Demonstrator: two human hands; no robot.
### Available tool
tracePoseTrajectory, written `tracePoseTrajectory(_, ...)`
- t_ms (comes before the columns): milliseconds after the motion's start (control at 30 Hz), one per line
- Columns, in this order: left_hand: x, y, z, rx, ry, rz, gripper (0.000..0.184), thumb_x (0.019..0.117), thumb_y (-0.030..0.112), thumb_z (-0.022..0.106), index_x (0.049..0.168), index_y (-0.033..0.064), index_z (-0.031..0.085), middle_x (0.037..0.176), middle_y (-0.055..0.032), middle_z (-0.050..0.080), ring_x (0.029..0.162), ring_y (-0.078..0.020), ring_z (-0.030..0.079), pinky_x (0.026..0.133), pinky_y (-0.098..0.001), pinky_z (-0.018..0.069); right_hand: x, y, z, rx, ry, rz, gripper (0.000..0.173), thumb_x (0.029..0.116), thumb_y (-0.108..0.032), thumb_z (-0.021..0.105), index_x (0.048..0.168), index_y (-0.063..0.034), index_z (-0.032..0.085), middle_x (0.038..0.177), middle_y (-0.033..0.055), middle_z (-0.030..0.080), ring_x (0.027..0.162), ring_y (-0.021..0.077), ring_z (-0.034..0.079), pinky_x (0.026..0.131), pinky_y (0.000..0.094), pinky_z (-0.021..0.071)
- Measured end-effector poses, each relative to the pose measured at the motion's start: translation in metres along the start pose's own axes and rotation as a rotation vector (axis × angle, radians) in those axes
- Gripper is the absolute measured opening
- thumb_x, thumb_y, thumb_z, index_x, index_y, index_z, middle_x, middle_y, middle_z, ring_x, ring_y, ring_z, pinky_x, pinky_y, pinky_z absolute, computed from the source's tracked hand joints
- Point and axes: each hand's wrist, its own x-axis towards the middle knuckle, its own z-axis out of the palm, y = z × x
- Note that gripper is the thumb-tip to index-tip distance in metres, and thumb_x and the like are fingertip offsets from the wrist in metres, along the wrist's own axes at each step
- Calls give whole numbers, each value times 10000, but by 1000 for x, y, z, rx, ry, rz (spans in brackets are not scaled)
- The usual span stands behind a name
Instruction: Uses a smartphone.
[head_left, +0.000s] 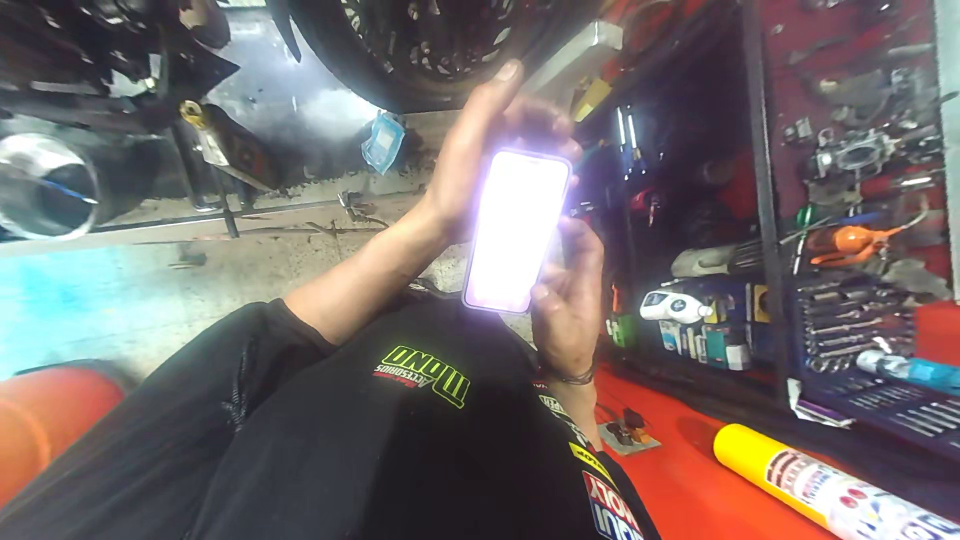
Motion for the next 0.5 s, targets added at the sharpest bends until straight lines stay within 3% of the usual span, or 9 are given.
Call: tracePoseTrajectory(500, 10, -2, -10, -12, -4, 0, 769, 1058, 468, 1, 1119, -36, 579, 1086, -243, 665, 1002, -360, 689, 873, -532, 591, 11, 4, -1, 1, -7, 5, 662, 934, -65, 504, 1523, -88, 203, 1075, 136, 683, 885, 199, 721, 777, 366, 626)
